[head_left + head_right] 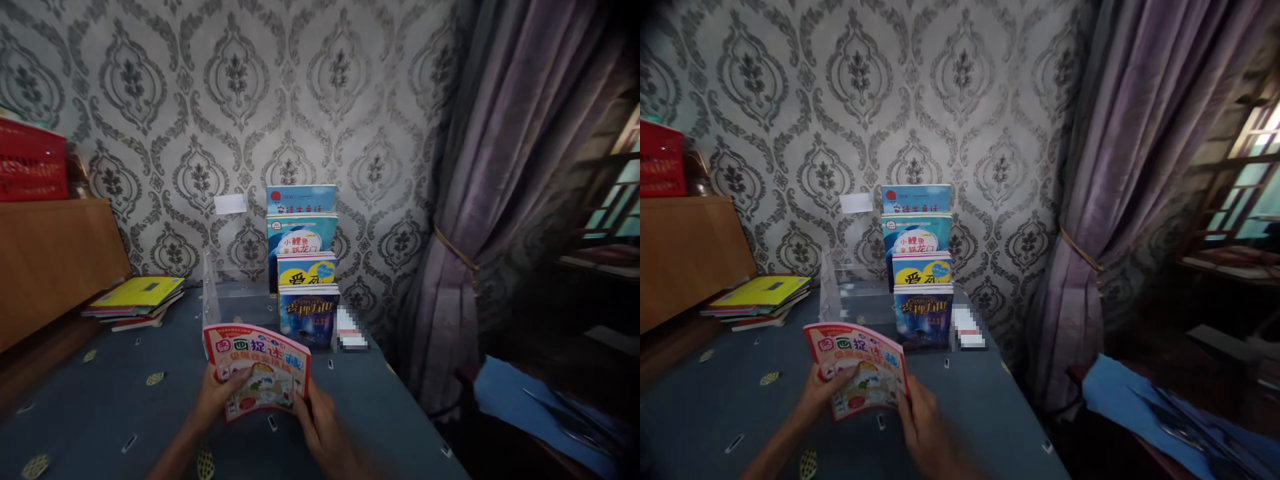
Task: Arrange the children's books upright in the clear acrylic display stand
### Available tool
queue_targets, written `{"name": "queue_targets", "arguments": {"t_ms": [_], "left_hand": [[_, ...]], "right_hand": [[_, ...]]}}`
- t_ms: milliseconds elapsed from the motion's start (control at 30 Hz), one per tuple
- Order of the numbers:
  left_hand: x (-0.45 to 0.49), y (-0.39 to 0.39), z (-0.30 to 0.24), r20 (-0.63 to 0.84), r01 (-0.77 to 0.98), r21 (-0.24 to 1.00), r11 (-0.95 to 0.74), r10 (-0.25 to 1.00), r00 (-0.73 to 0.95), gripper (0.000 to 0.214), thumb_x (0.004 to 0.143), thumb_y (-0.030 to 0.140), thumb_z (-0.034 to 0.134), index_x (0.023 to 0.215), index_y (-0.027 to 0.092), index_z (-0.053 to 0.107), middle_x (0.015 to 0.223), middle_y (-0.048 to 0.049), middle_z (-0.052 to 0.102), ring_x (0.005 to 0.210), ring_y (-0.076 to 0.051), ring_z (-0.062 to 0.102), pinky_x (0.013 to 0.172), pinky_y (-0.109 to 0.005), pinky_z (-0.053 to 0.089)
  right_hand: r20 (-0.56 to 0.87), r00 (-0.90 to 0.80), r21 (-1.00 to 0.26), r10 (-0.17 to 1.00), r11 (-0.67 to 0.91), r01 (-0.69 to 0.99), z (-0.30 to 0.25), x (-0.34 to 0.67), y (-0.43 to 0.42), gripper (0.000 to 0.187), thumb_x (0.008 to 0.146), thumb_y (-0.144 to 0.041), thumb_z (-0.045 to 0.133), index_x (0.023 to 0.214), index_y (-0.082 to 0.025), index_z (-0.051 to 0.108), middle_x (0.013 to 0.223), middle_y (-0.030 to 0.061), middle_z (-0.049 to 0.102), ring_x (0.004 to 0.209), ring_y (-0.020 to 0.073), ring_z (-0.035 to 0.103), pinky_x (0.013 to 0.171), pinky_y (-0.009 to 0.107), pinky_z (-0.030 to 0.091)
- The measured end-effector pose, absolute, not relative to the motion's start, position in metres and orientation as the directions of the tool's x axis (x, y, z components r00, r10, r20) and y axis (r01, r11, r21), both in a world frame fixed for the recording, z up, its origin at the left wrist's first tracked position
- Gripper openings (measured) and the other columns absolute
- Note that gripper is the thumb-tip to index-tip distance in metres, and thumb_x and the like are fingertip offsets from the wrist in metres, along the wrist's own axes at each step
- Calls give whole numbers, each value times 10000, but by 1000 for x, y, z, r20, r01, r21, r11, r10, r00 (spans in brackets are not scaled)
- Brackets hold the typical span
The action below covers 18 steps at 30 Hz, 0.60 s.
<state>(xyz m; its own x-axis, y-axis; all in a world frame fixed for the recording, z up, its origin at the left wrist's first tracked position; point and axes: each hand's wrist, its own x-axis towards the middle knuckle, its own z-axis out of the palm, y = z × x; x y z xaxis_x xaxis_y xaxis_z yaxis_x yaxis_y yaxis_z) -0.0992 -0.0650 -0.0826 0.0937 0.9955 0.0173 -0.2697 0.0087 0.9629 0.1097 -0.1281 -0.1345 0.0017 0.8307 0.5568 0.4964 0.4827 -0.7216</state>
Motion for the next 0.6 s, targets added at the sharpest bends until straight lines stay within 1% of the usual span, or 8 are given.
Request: {"name": "queue_targets", "arguments": {"t_ms": [100,233,333,433,600], "left_hand": [[-98,-72,-101,0,-297,955,19,998,62,619,497,472,972,945,124,724,933,-136,801,870,-341,773,793,-443,651],[-97,-76,-105,-21,-329,942,63,991,129,590,529,439,968,979,136,738,960,-132,802,970,-344,759,889,-445,627],[-99,-73,-105,-16,-332,940,74,985,172,541,562,418,958,976,141,747,957,-122,803,951,-328,762,902,-447,622],[-101,-69,-109,-7,-342,938,62,987,161,538,544,390,968,962,142,739,957,-123,802,926,-319,765,892,-450,623],[-103,-65,-114,-6,-341,937,77,979,203,557,547,379,966,995,135,742,1000,-135,797,948,-323,761,894,-451,622]], "right_hand": [[582,-48,-684,812,521,510,-148,108,-131,433,1063,-481,350,1237,-249,671,1074,98,764,990,225,732,891,308,604],[577,-64,-678,814,521,519,-145,111,-131,449,1062,-498,337,1196,-244,681,1050,108,761,978,240,733,896,337,611],[549,-68,-693,833,499,520,-141,111,-130,437,1054,-501,360,1207,-246,680,1023,107,763,985,260,733,906,374,616],[540,-71,-700,839,494,515,-141,111,-129,432,1051,-494,370,1228,-244,675,977,106,769,929,269,743,858,388,630],[569,-52,-689,820,511,515,-147,112,-126,414,1038,-512,392,1068,-239,702,961,118,776,845,270,747,809,390,630]]}}
